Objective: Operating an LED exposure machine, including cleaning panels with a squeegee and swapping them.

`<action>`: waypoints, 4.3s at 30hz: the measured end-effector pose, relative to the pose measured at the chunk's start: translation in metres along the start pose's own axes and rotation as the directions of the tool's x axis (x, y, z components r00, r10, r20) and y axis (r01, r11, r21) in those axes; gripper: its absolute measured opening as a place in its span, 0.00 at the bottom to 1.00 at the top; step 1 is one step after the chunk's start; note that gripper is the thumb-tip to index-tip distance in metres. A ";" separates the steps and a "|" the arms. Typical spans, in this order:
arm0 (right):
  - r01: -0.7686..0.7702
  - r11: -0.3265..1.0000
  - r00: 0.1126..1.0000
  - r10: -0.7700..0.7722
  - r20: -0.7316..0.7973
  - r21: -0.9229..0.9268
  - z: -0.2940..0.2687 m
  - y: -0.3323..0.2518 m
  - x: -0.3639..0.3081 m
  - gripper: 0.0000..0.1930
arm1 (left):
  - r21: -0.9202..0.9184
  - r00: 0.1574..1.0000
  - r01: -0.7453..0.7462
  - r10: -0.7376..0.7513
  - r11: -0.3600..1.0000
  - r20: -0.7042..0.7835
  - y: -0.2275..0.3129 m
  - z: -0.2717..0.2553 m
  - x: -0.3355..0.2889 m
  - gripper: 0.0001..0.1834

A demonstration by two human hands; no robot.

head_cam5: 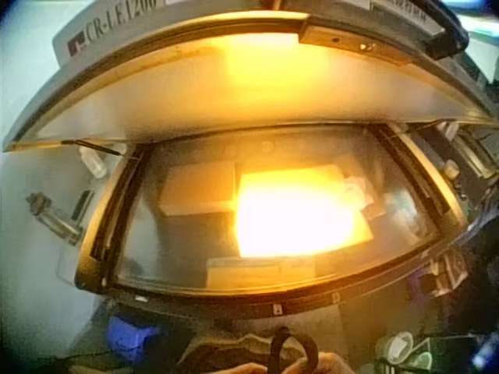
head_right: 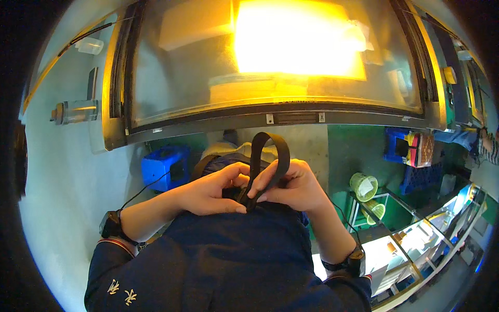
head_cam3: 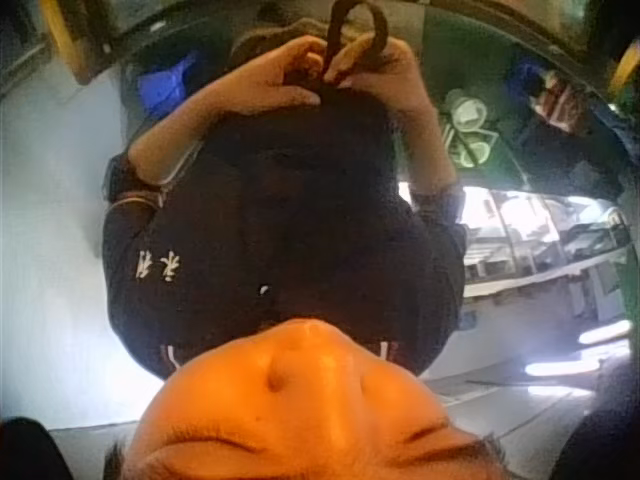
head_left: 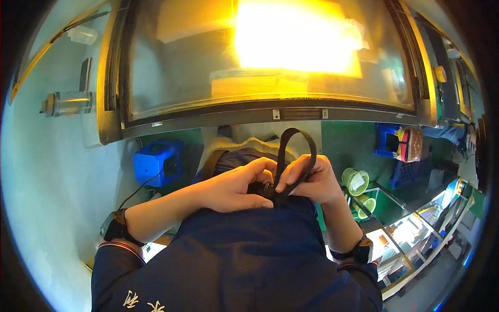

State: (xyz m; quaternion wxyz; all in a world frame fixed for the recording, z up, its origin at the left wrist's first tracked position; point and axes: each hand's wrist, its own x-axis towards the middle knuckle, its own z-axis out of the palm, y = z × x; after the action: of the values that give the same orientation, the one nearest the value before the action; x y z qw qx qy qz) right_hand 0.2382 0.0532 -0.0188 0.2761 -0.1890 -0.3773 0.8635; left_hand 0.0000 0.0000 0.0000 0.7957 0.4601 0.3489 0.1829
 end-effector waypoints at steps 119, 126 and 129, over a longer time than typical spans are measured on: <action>-0.178 0.741 0.976 0.050 -0.211 -0.647 0.041 0.005 0.015 0.06 | 0.604 0.998 -0.053 0.067 0.795 -0.001 0.008 -0.029 -0.026 0.23; -0.037 0.894 0.968 -0.079 -0.238 -0.447 0.034 0.038 0.004 0.06 | 0.449 0.997 -0.047 0.069 0.892 -0.034 0.006 -0.032 -0.023 0.21; -0.117 0.993 0.856 0.102 -0.507 0.003 0.037 0.042 -0.002 0.06 | 0.382 0.994 -0.085 0.105 0.920 -0.032 0.003 -0.032 -0.023 0.23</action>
State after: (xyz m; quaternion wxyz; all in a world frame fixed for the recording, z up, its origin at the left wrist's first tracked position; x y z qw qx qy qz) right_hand 0.2061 0.0081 -0.0267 0.3131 -0.4337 -0.2925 0.7927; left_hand -0.0389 0.0068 0.0010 0.6723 0.6171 0.3754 0.1623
